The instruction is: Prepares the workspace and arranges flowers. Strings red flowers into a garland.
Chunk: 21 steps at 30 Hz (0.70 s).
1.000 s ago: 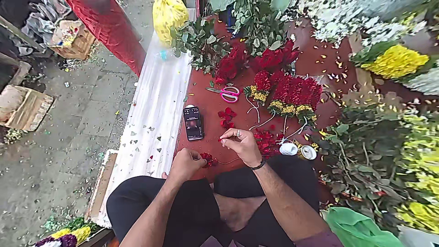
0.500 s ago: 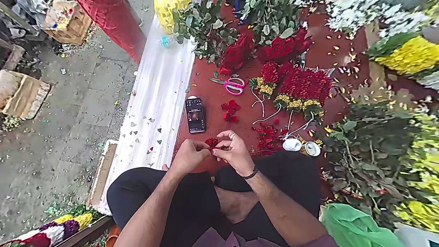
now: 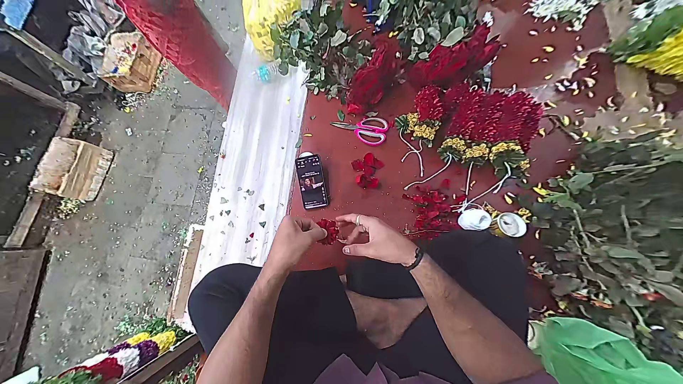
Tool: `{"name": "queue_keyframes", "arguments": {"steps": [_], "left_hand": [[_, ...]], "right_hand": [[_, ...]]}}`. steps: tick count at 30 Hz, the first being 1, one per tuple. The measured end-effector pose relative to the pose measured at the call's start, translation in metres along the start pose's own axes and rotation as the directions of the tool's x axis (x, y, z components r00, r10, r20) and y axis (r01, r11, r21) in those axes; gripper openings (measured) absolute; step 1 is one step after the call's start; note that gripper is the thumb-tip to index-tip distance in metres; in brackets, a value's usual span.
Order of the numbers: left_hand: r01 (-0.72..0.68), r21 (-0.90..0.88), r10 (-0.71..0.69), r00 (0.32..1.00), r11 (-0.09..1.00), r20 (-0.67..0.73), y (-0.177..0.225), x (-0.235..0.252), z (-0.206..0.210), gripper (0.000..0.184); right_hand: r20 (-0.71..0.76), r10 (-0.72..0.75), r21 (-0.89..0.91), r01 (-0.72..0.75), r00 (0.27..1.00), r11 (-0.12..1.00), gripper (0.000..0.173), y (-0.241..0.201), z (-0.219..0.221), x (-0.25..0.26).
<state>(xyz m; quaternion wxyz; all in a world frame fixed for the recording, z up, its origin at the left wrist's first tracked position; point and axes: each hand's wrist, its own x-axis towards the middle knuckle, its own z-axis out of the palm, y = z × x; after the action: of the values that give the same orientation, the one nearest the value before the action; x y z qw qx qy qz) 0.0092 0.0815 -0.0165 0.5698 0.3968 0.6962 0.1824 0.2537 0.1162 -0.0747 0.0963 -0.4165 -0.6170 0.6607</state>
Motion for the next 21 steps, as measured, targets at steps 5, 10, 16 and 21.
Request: {"name": "queue_keyframes", "arguments": {"steps": [5,10,16,21], "left_hand": [[0.064,-0.021,-0.065,0.997,0.998,-0.039,-0.003,0.001,-0.009,0.023],[0.063,-0.011,-0.063,0.995,0.998,-0.071,0.0,-0.001,-0.01,0.024],[0.038,0.04,-0.037,0.999,0.999,-0.029,0.004,-0.006,-0.011,0.025],[0.082,0.087,-0.078,0.995,0.993,-0.056,0.002,-0.001,-0.01,0.028]], "right_hand": [[-0.158,-0.14,0.108,0.158,0.978,0.981,0.009,0.001,-0.017,0.004],[-0.225,-0.155,0.074,0.175,0.962,0.982,0.009,-0.016,-0.012,-0.006],[-0.04,-0.071,-0.08,0.068,0.997,0.995,0.07,0.005,0.008,0.012],[-0.181,-0.185,0.013,0.19,0.966,0.982,0.008,-0.004,-0.012,0.0]]}}
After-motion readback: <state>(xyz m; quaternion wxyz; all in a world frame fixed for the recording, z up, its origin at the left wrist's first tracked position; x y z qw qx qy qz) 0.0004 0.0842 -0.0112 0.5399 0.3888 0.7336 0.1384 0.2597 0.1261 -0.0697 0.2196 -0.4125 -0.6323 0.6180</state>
